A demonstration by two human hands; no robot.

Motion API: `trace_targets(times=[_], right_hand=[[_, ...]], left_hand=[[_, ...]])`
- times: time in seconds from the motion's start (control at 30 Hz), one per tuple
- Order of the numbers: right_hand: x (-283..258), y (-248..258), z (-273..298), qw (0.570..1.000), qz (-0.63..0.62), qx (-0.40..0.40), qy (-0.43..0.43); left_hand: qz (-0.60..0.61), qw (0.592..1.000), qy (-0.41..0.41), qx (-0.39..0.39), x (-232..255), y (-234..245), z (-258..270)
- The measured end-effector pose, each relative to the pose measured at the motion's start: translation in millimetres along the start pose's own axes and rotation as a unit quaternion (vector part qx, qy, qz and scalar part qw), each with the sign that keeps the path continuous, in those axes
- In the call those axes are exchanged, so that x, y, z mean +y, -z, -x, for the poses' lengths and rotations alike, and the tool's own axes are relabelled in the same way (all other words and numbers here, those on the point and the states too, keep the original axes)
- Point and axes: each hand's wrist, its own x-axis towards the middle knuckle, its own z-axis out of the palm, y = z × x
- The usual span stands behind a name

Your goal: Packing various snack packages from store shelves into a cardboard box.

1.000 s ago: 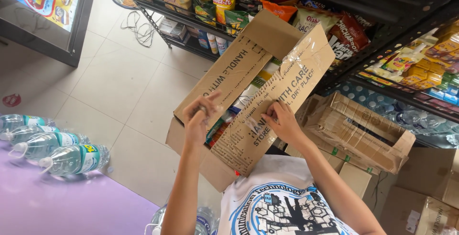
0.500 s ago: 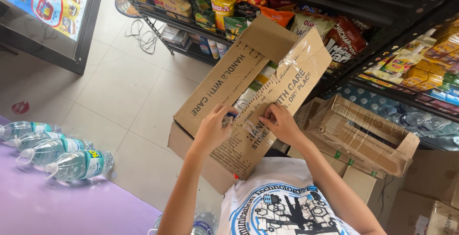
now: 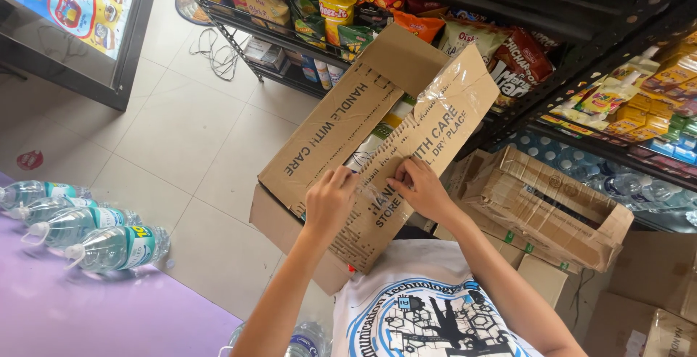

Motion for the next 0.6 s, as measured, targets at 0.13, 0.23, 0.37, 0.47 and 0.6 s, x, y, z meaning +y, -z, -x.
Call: trace_targets(times=[0.13,0.23,0.37,0.47,0.6], right_hand=[[4,-10,1,0.997,0.05,0.038,0.054],[-24,-9,5,0.992,0.062,0.034,0.1],[-37,-1,10,0.989,0.026,-0.007,0.143],[-26,-10,12,0.986,-0.014,-0.011,0.166],[-9,-21,19,0.992,-0.08,-0.019,0.1]], left_hand=[[0.008,0.994,-0.108,0.022,4,-12,20],[0.095,0.994,-0.041,0.028,33,-12,24],[0.174,0.981,0.064,0.059,28,-20,22],[0.215,0.97,0.089,0.065,19,-23,20],[0.239,0.967,0.07,0.045,11,-26,17]])
